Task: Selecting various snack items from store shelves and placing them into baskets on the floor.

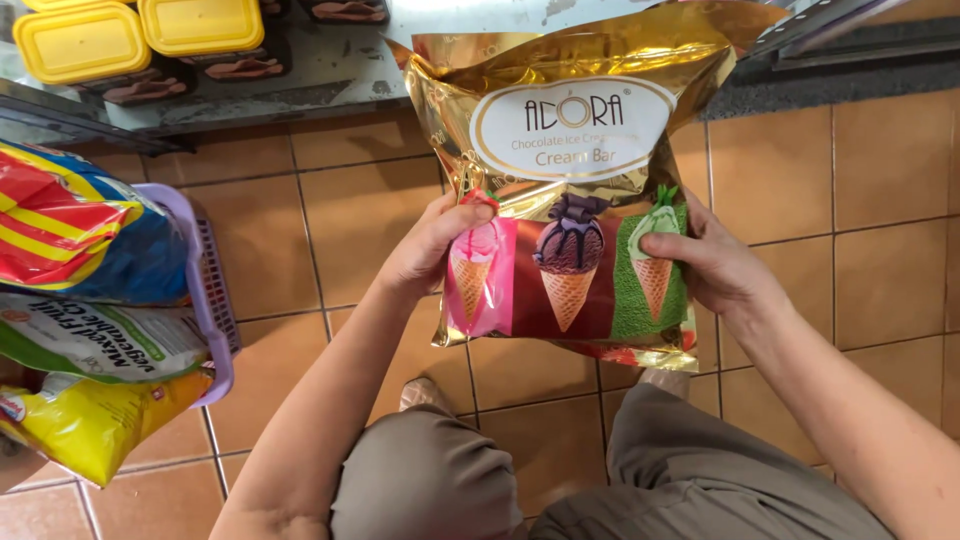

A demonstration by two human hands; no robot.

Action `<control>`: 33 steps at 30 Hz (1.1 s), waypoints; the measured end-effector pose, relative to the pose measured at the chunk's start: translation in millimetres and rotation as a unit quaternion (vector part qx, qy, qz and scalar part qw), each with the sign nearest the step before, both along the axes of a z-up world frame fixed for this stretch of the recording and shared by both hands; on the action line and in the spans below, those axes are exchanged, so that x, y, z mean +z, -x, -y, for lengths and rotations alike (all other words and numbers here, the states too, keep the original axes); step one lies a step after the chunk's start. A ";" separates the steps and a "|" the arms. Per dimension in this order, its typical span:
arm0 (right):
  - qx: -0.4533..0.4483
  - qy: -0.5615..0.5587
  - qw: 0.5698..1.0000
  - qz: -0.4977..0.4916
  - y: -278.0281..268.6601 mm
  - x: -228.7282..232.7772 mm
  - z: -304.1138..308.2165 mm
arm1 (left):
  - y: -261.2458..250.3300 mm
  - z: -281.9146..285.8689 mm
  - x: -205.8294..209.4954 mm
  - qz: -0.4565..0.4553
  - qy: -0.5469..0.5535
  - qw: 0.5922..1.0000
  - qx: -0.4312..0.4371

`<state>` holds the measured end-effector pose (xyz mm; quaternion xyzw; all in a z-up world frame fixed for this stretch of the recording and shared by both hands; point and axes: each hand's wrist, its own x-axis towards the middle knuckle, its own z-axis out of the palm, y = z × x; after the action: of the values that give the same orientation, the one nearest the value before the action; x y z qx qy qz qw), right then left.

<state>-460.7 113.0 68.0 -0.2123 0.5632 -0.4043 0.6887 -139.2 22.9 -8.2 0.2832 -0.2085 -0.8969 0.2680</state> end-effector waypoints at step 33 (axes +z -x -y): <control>-0.138 0.022 0.982 -0.130 69.6 -45.1 -14.6 | -14.7 7.9 23.7 -0.006 -0.026 0.996 0.085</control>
<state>-530.3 127.6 22.9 -0.1986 0.6624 -0.4765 0.5429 -124.5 15.0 15.5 0.3011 -0.1588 -0.8779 0.3367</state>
